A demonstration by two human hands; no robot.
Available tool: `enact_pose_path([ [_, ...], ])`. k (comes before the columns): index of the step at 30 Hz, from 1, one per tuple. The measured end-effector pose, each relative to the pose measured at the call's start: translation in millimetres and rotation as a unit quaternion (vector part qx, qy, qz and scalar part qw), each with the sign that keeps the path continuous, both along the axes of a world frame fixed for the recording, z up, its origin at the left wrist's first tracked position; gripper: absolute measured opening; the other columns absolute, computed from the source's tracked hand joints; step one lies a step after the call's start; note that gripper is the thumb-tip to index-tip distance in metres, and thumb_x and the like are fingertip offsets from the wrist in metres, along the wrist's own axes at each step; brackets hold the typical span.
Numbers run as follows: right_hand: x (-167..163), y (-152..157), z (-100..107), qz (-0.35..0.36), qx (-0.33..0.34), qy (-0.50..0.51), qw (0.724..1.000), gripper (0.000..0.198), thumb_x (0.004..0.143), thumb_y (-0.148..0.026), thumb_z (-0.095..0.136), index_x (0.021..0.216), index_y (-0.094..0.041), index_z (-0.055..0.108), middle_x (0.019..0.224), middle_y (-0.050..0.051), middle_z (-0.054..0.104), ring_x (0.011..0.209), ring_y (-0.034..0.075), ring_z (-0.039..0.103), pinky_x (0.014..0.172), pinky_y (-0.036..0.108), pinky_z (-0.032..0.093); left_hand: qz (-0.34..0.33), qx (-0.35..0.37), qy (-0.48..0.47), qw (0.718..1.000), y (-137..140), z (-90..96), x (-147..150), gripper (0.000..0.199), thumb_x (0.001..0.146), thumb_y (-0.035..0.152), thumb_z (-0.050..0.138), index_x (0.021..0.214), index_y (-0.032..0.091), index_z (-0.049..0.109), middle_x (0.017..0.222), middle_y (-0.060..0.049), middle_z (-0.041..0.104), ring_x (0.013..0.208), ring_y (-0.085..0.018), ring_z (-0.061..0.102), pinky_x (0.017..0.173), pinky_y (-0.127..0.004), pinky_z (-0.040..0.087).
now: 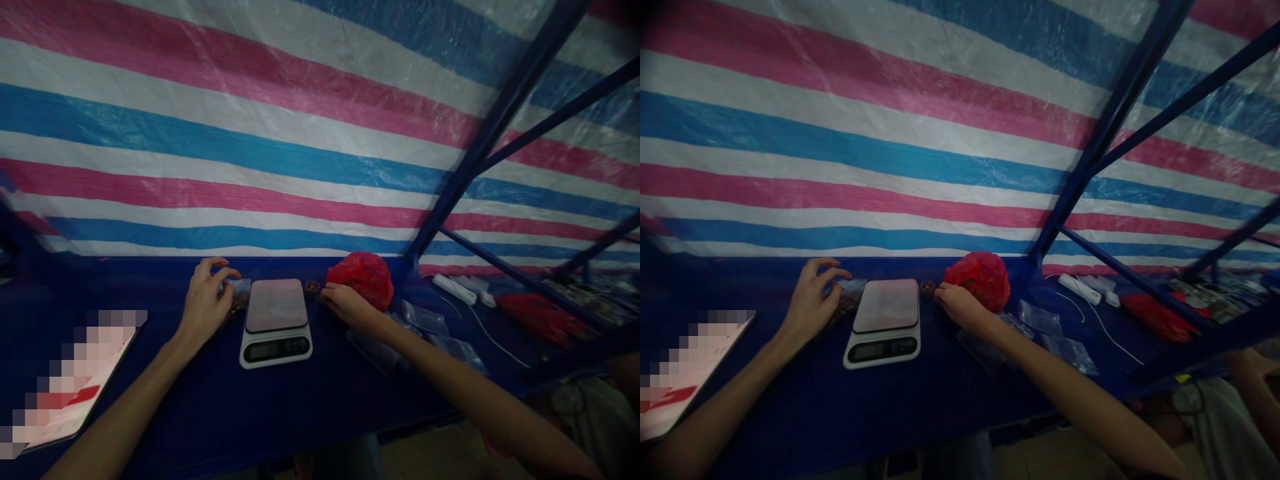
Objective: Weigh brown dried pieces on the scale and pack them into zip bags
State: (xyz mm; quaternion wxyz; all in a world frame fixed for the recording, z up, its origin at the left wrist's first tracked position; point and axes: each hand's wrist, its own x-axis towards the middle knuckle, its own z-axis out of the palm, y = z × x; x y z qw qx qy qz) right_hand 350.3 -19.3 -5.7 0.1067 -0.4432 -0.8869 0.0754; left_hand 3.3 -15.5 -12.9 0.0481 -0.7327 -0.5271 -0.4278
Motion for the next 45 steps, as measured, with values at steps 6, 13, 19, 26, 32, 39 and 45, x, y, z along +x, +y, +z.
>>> enact_pose_path([
  [6, 2, 9, 26, -0.02, 0.024, 0.156, 0.987, 0.02, 0.086, 0.001, 0.059, 0.088, -0.016, 0.07, 0.088, 0.005, 0.069, 0.079, 0.016, 0.063, 0.075, 0.027, 0.048, -0.006, 0.001, -0.005, 1.0, -1, 1.5, 3, 0.027, 0.087, 0.02, 0.045, 0.094, 0.019, 0.071, 0.122, -0.012, 0.054, 0.12, -0.032, 0.055, 0.105, -0.052, 0.048],
  [13, -25, 31, 31, -0.045, -0.039, 0.274, 0.96, 0.016, 0.085, -0.007, 0.069, 0.099, -0.015, 0.07, 0.083, 0.002, 0.07, 0.07, 0.014, 0.064, 0.065, 0.024, 0.049, -0.002, -0.015, 0.002, 1.0, 1, -4.0, -2, 0.025, 0.087, 0.02, 0.047, 0.094, 0.021, 0.071, 0.122, -0.011, 0.054, 0.12, -0.031, 0.055, 0.104, -0.05, 0.048],
  [19, 9, -2, 24, -0.047, 0.011, 0.161, 0.986, 0.01, 0.09, -0.016, 0.07, 0.1, -0.017, 0.069, 0.097, 0.006, 0.07, 0.088, 0.018, 0.065, 0.082, 0.031, 0.049, 0.004, -0.011, 0.013, 1.0, 2, -2.1, -2, 0.026, 0.088, 0.02, 0.046, 0.095, 0.02, 0.071, 0.122, -0.012, 0.054, 0.121, -0.032, 0.055, 0.104, -0.052, 0.048],
  [26, 38, -29, 18, -0.032, -0.029, 0.078, 0.996, 0.036, 0.09, -0.018, 0.071, 0.124, -0.019, 0.061, 0.115, 0.009, 0.065, 0.106, 0.023, 0.064, 0.094, 0.037, 0.05, -0.017, -0.017, 0.018, 1.0, 0, -1.1, 9, 0.025, 0.086, 0.021, 0.047, 0.094, 0.022, 0.071, 0.123, -0.01, 0.054, 0.119, -0.031, 0.056, 0.103, -0.05, 0.048],
  [32, 36, -19, 10, -0.062, -0.01, 0.115, 0.991, 0.029, 0.089, -0.003, 0.06, 0.114, -0.017, 0.065, 0.113, 0.011, 0.07, 0.106, 0.023, 0.066, 0.094, 0.036, 0.05, -0.038, -0.022, 0.007, 0.999, -2, -1.0, 3, 0.025, 0.089, 0.02, 0.045, 0.097, 0.021, 0.069, 0.12, -0.01, 0.056, 0.118, -0.029, 0.057, 0.103, -0.047, 0.048],
  [39, 44, -47, 18, -0.097, -0.013, 0.087, 0.991, 0.03, 0.085, 0.002, 0.049, 0.087, -0.016, 0.072, 0.09, 0.007, 0.072, 0.082, 0.019, 0.067, 0.077, 0.028, 0.047, -0.266, -0.126, 0.154, 0.943, -9, 38.3, 76, 0.032, 0.099, 0.034, 0.051, 0.129, 0.025, 0.061, 0.128, -0.009, 0.062, 0.117, -0.025, 0.06, 0.103, -0.042, 0.048],
  [45, 42, -53, 1, -0.078, -0.038, 0.088, 0.992, 0.037, 0.085, 0.002, 0.049, 0.102, -0.015, 0.078, 0.108, 0.011, 0.075, 0.1, 0.021, 0.069, 0.094, 0.03, 0.049, -0.289, -0.144, 0.353, 0.878, 22, 36.2, 155, 0.041, 0.09, 0.033, 0.07, 0.129, 0.021, 0.062, 0.13, -0.012, 0.061, 0.118, -0.03, 0.06, 0.098, -0.041, 0.048],
])
